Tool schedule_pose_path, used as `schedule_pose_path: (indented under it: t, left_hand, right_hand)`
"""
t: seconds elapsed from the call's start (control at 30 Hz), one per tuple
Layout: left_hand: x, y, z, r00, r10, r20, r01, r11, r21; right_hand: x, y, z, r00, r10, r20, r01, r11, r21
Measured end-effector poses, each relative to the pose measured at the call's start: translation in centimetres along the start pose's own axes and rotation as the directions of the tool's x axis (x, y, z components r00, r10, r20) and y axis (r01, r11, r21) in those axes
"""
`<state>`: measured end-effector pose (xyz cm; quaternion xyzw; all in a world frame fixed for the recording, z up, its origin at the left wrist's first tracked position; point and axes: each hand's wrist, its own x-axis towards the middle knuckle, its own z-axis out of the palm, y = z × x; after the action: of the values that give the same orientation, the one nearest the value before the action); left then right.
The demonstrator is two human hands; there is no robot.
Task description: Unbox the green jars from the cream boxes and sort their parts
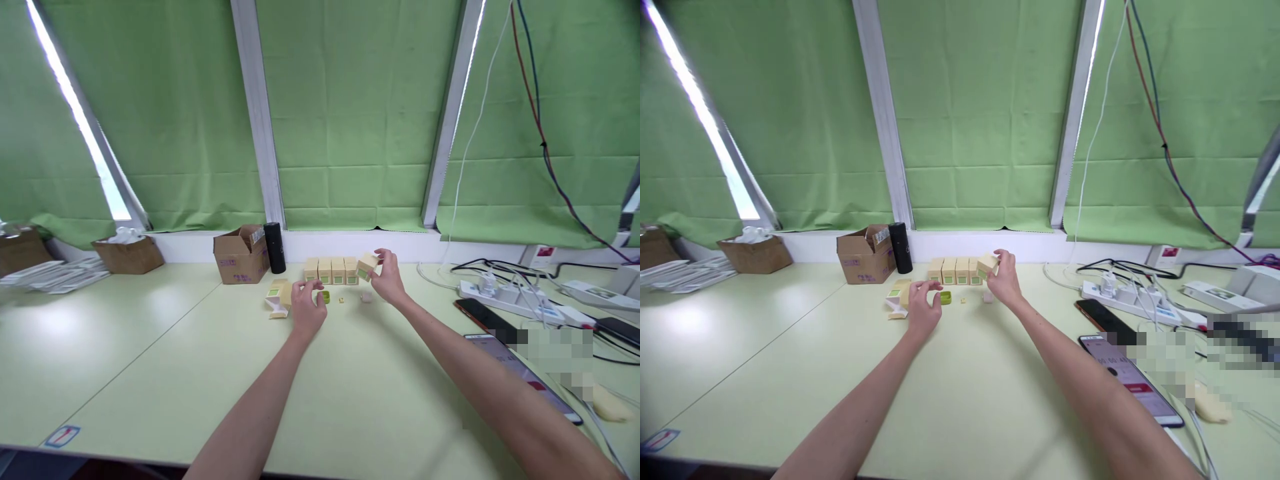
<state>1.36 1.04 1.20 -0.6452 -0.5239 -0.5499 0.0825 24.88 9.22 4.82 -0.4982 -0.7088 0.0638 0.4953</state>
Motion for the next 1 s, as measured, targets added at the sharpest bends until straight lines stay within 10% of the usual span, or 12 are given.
schedule_pose_path:
  t: [0.37, 0.5, 0.77, 1.0]
  left_hand:
    - [0.0, 1.1, 0.2, 0.991, -0.014, 0.131, 0.026, 0.996, -0.089]
    - [0.4, 1.7, 0.1, 0.944, -0.129, 0.303, 0.156, 0.986, -0.067]
    - [1.3, 2.5, -0.8, 0.692, -0.152, 0.706, 0.263, 0.964, -0.050]
    - [-1.2, 2.6, -1.1, 0.721, -0.148, 0.677, 0.304, 0.945, -0.118]
  right_hand:
    - [-12.2, -4.3, -0.7, 0.953, -0.087, 0.291, -0.016, 0.942, 0.336]
    - [-12.8, -3.2, -0.5, 0.945, -0.024, 0.327, -0.105, 0.923, 0.371]
    - [-12.7, -2.5, -0.8, 0.934, 0.044, 0.356, -0.166, 0.933, 0.319]
    - [-12.6, -2.4, -1.0, 0.946, 0.057, 0.318, -0.149, 0.950, 0.274]
